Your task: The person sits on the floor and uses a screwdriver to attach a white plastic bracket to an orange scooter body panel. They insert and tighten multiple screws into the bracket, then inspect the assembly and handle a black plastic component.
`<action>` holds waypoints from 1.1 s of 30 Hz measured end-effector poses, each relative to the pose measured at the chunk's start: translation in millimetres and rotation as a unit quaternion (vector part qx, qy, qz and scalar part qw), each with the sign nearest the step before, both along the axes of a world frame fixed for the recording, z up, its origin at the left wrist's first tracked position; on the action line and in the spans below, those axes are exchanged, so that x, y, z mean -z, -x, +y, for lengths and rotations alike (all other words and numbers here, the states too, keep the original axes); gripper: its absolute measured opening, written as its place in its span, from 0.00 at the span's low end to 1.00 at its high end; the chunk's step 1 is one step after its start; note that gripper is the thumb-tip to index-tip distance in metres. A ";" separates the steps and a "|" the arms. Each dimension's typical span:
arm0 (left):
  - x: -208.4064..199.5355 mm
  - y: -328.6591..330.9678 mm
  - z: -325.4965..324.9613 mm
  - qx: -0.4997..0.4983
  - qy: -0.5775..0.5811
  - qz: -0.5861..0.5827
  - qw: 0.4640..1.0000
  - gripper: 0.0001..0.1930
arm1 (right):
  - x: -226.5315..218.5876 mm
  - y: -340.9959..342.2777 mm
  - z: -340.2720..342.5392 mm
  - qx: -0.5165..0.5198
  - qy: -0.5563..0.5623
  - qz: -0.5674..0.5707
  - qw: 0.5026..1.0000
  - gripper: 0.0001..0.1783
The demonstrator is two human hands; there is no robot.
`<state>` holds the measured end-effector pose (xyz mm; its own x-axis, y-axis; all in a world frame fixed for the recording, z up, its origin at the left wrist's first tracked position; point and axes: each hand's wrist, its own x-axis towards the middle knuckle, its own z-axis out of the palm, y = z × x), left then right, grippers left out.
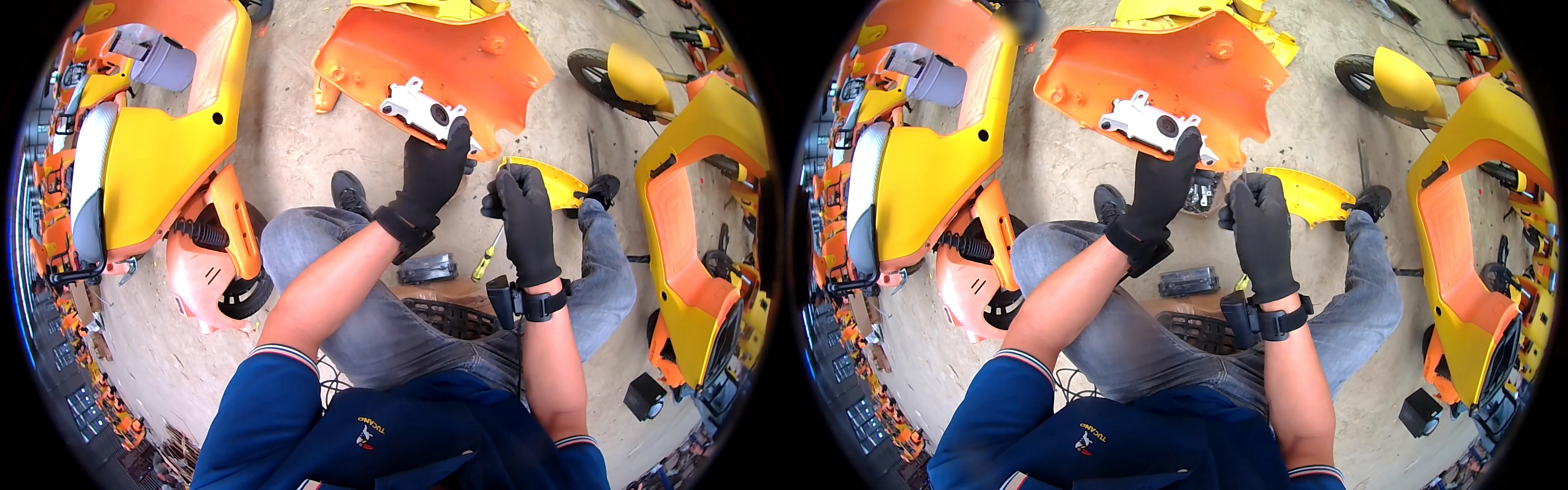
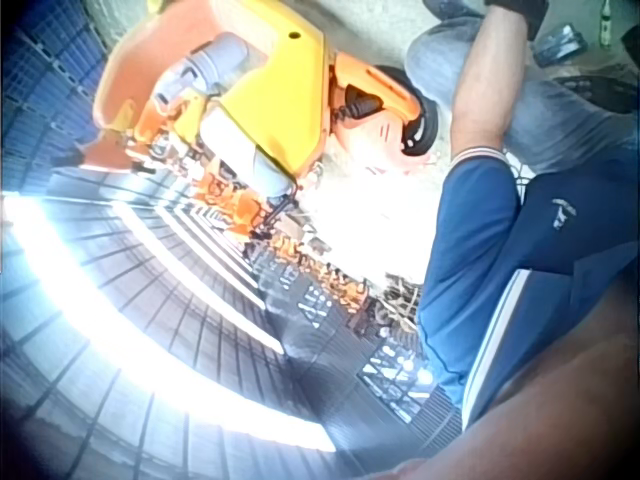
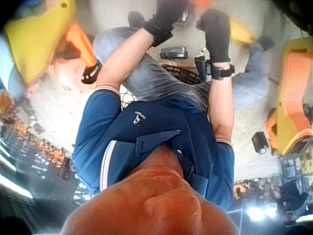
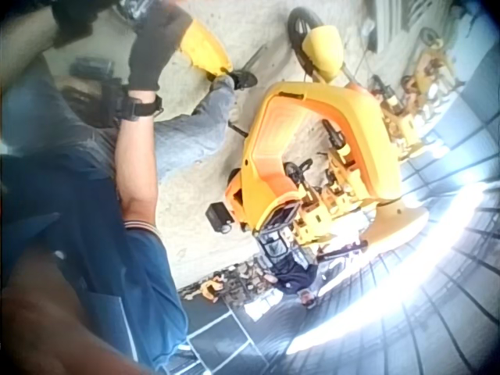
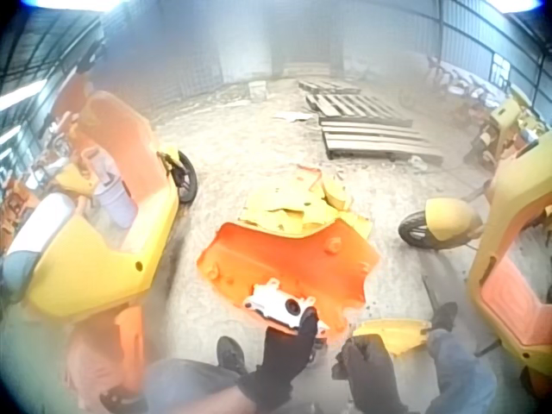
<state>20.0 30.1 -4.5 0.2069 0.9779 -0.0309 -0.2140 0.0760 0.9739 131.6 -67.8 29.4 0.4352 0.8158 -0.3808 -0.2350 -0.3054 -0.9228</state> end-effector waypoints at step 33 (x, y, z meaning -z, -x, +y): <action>-8.3 13.8 13.0 0.201 0.244 -0.149 0.937 0.15 | 56.4 -40.2 -14.4 0.119 -0.022 0.301 0.946 0.04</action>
<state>6.2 43.1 3.9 0.6260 0.7036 -0.3363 -0.3290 0.6292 0.7042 171.8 -82.2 -27.0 0.3233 0.7431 -0.5859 -0.7791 -0.1425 -0.6105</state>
